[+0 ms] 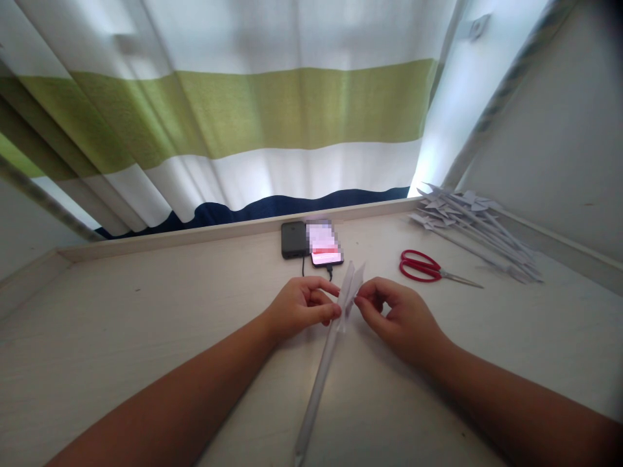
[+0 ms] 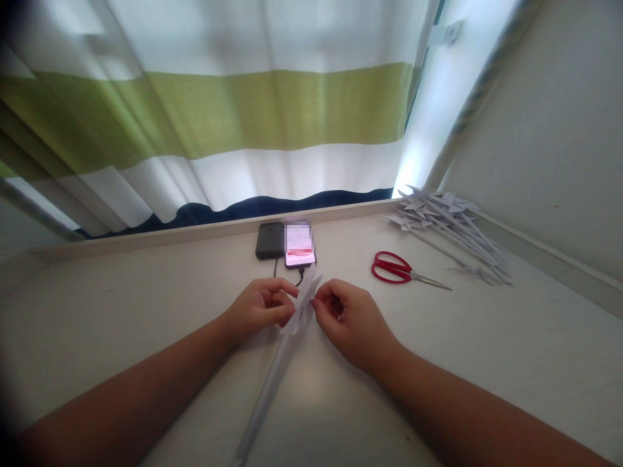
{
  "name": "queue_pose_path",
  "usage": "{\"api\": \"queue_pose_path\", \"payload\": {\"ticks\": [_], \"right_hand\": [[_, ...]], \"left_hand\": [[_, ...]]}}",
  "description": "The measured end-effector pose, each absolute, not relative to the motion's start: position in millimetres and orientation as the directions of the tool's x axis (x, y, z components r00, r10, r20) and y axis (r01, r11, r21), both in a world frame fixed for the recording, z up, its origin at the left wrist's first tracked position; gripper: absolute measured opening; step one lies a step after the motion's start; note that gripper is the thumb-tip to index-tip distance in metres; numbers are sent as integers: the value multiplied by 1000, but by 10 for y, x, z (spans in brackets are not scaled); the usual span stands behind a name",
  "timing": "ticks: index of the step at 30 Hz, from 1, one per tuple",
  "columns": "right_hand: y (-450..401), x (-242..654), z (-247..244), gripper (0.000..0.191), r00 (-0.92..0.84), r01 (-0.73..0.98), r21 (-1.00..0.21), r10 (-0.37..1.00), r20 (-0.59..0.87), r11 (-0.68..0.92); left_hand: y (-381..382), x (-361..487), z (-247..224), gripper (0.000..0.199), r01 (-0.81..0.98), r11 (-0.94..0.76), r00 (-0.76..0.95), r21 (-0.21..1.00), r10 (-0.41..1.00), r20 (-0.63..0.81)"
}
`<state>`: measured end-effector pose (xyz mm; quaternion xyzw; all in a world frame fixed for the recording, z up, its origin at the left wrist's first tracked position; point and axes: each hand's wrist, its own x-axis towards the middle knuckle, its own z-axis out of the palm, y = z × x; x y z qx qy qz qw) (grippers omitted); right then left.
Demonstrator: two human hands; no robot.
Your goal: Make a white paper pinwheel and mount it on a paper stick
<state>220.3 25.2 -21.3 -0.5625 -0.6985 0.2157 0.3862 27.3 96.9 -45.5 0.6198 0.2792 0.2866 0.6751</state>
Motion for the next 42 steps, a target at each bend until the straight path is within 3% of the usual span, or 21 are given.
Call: {"api": "queue_pose_path", "payload": {"ticks": [17, 42], "right_hand": [[258, 2216, -234, 0, -65, 615, -732, 944, 324, 293], [244, 2208, -204, 5, -68, 629, -725, 949, 308, 281]], "left_hand": [[969, 273, -454, 36, -15, 51, 678, 999, 734, -27], [945, 283, -419, 35, -36, 95, 664, 995, 746, -48]]}}
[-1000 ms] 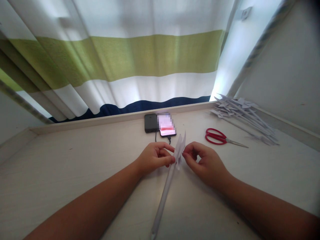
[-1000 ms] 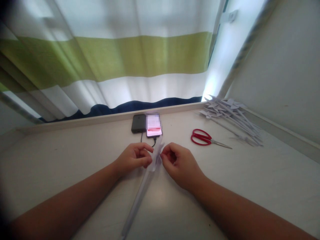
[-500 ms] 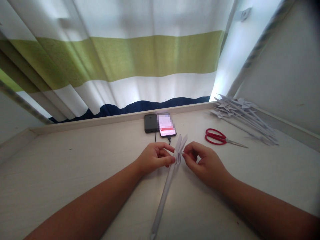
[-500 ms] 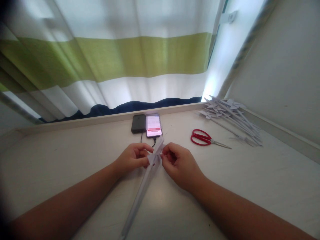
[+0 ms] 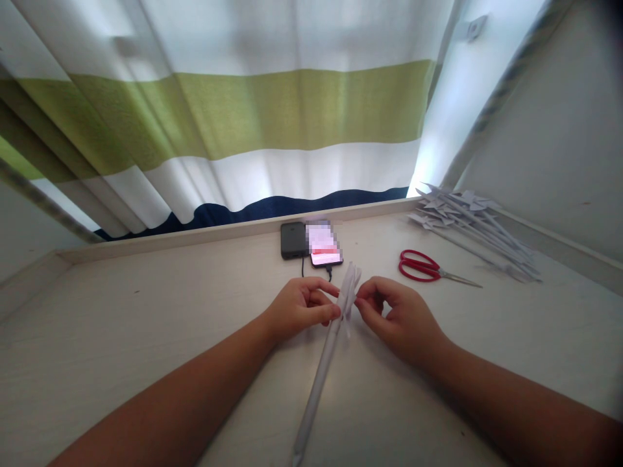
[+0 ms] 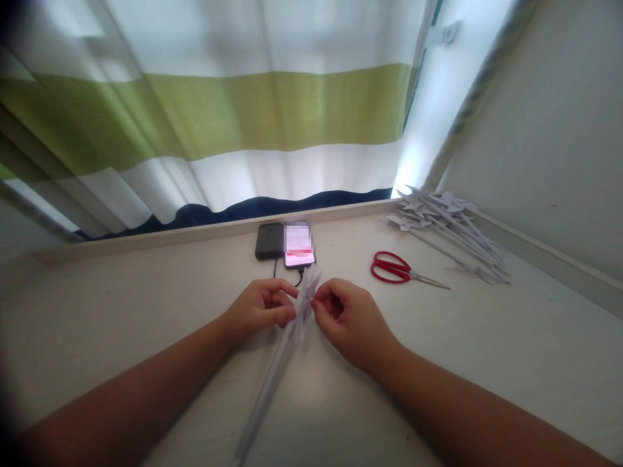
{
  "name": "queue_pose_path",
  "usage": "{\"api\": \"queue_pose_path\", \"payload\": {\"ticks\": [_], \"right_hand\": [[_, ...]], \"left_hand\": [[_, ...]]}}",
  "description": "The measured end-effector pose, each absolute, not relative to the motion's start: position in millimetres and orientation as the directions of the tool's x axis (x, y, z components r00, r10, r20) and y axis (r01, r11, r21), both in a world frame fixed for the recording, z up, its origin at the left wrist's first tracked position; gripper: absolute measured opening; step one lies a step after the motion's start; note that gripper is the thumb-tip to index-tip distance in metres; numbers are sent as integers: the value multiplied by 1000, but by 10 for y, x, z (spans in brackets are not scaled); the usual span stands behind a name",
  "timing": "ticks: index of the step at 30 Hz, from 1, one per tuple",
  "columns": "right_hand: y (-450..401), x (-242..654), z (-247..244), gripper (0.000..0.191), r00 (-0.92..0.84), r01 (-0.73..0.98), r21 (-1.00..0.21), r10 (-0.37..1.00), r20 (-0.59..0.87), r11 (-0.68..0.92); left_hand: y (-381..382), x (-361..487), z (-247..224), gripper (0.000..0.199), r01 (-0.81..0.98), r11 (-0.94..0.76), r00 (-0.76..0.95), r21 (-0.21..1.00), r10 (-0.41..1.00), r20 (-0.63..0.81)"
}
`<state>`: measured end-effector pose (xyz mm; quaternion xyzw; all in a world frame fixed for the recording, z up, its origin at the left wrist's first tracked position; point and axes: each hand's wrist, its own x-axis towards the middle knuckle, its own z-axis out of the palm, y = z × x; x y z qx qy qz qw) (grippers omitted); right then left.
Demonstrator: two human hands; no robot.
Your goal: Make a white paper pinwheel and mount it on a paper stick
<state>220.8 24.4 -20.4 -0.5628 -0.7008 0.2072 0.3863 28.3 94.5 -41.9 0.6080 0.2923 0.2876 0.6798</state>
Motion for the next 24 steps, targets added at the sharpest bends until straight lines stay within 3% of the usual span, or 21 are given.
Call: {"api": "queue_pose_path", "payload": {"ticks": [24], "right_hand": [[248, 2223, -215, 5, -77, 628, -724, 948, 307, 286]], "left_hand": [[954, 279, -426, 34, -46, 86, 669, 995, 742, -33]]}}
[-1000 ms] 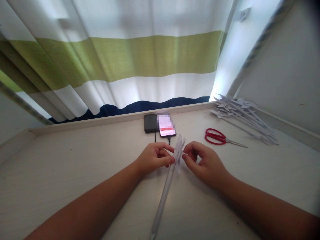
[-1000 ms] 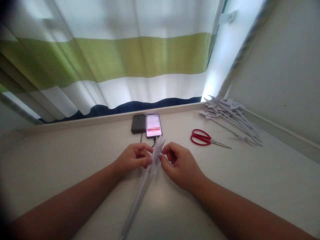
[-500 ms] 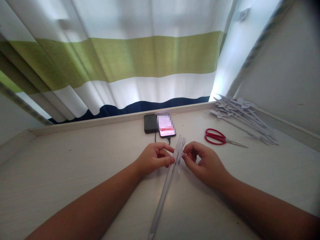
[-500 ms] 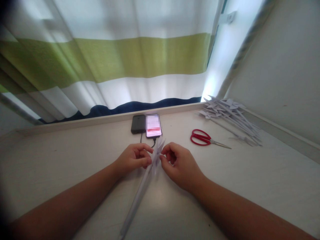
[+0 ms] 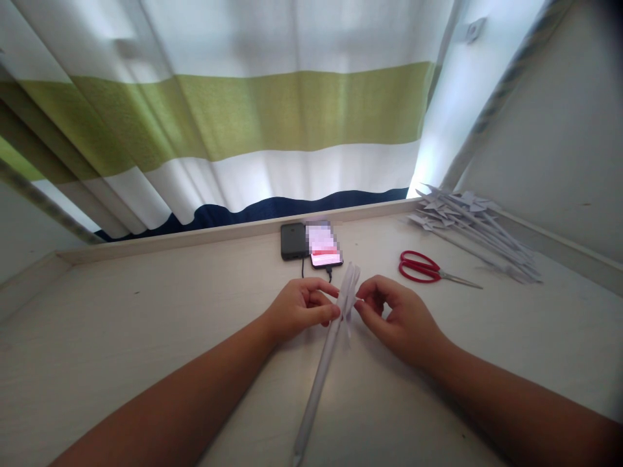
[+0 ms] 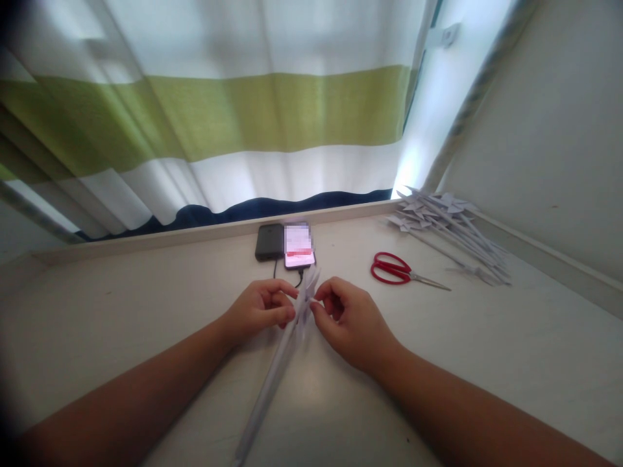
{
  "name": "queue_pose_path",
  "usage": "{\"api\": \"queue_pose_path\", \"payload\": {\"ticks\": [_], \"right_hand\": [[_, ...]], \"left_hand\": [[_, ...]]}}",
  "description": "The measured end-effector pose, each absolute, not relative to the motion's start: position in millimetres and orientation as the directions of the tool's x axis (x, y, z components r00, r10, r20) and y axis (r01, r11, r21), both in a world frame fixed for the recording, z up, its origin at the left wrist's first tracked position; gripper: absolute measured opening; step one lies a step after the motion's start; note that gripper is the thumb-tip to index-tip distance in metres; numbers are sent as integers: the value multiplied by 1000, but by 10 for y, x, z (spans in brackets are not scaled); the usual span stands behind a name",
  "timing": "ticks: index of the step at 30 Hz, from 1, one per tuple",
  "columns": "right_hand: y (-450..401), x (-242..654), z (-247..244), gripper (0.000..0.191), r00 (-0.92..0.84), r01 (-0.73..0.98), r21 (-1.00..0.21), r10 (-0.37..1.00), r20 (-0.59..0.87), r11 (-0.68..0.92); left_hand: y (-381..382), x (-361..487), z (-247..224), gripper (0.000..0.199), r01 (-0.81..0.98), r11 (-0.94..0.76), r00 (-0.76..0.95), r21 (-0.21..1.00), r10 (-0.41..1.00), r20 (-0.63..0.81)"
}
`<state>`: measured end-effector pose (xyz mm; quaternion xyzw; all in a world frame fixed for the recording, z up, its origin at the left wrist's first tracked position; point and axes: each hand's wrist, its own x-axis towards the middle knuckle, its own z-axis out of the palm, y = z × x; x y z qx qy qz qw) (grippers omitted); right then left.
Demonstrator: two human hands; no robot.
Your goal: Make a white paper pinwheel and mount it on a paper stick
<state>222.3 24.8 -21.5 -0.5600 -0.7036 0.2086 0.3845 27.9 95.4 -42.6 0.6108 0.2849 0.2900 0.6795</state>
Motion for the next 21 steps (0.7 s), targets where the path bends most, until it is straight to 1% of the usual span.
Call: {"api": "queue_pose_path", "payload": {"ticks": [4, 8, 12, 16, 19, 21], "right_hand": [[244, 2217, -202, 6, -87, 625, -726, 950, 299, 286], [241, 2214, -197, 5, -83, 628, -731, 957, 278, 267], [234, 2205, -187, 11, -108, 632, -737, 969, 223, 240], [225, 2188, -187, 18, -228, 640, -733, 968, 103, 229], [220, 2182, -210, 18, -273, 691, -682, 960, 61, 240], [221, 2185, -230, 22, -271, 724, -642, 960, 69, 251]], "left_hand": [[960, 282, -422, 36, -53, 94, 660, 994, 751, -36], [982, 287, -405, 37, -95, 127, 609, 987, 792, -44], [1028, 284, -423, 30, -208, 149, 508, 967, 861, -24], [1063, 281, -444, 20, -369, 187, 362, 910, 931, -44], [1069, 279, -422, 18, -458, 195, 291, 867, 955, -61], [1067, 277, -399, 22, -483, 190, 291, 855, 956, -48]]}}
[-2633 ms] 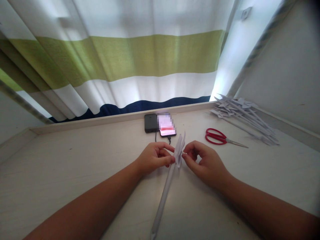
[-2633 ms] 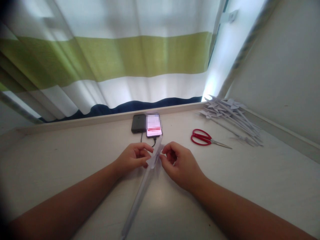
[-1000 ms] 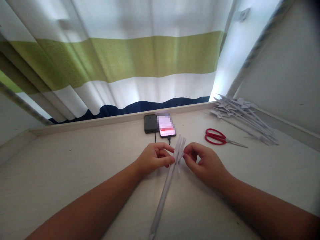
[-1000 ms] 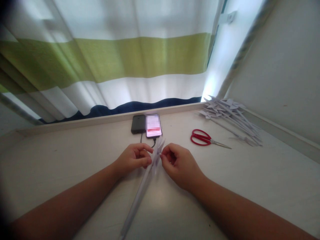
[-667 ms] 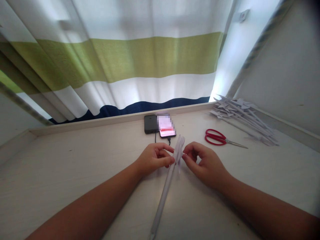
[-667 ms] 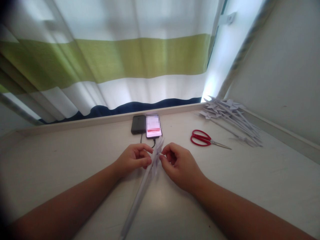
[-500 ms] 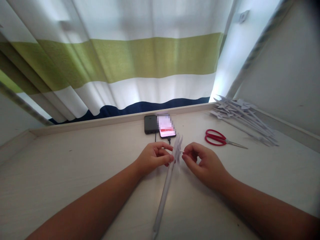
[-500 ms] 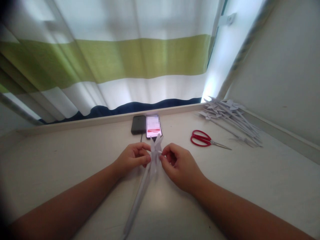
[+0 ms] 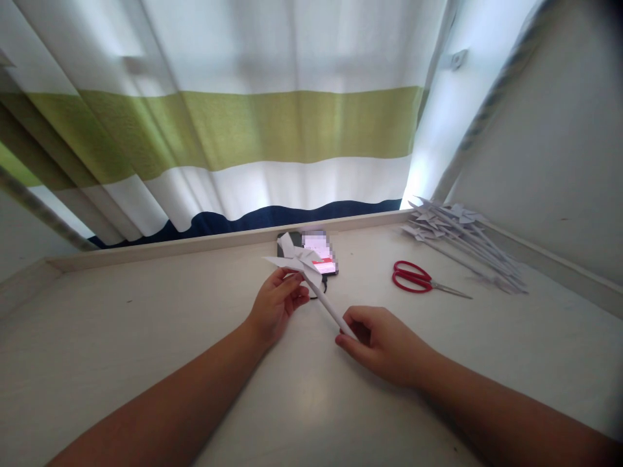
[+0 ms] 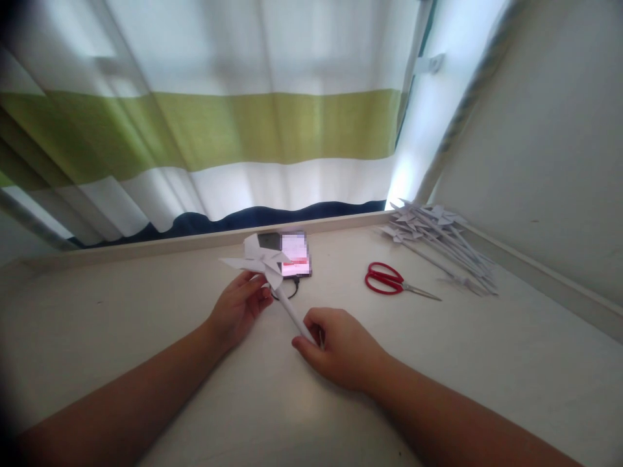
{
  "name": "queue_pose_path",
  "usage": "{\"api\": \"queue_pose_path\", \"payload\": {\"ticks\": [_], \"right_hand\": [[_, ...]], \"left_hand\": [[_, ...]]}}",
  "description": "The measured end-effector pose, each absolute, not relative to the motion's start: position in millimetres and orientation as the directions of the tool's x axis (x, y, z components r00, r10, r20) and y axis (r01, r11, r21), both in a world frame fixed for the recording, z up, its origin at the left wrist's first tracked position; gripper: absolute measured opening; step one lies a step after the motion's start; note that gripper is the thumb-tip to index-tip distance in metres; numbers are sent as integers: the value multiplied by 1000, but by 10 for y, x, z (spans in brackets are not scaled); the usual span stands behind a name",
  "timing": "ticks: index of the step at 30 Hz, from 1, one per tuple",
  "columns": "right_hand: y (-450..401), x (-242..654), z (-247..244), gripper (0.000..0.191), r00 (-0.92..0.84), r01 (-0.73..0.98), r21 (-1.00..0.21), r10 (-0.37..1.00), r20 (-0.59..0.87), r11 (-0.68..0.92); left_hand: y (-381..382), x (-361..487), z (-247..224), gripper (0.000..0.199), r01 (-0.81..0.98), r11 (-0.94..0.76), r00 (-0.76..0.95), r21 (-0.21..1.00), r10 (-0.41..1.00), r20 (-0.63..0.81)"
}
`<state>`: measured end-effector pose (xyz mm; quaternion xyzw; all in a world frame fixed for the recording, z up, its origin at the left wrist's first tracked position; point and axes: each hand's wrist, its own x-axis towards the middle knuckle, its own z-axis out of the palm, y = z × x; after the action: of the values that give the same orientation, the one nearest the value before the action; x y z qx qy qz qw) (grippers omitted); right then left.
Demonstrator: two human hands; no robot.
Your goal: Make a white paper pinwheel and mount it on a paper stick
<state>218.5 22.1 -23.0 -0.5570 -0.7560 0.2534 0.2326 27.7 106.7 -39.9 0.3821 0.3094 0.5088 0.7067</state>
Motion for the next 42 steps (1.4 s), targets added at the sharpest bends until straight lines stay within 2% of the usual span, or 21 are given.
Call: {"api": "queue_pose_path", "payload": {"ticks": [10, 14, 17, 24, 32, 36, 42], "right_hand": [[280, 2227, -214, 16, -207, 737, -627, 967, 147, 253], [336, 2298, -173, 25, -170, 762, -599, 969, 181, 246], [392, 2395, -115, 28, -93, 815, -535, 963, 253, 220], [611, 3111, -53, 30, 176, 911, -412, 921, 349, -19], [654, 4545, -182, 41, 458, 889, -153, 849, 262, -432], [672, 4957, -269, 43, 509, 858, -42, 837, 201, -512], [820, 5236, -346, 37, 540, 835, 51, 833, 119, -548]], "left_hand": [[1029, 278, -391, 23, -339, 150, 354, 929, 935, -22], [1034, 267, -408, 21, -278, 138, 381, 950, 924, -23], [1038, 261, -419, 20, -234, 123, 396, 964, 918, -21], [1030, 283, -422, 20, -152, 72, 436, 986, 900, 2], [1023, 323, -470, 16, 61, -185, 605, 981, 788, 111], [1036, 313, -481, 25, 140, -251, 607, 958, 786, 117], [1064, 284, -504, 41, 218, -306, 598, 927, 792, 120]]}}
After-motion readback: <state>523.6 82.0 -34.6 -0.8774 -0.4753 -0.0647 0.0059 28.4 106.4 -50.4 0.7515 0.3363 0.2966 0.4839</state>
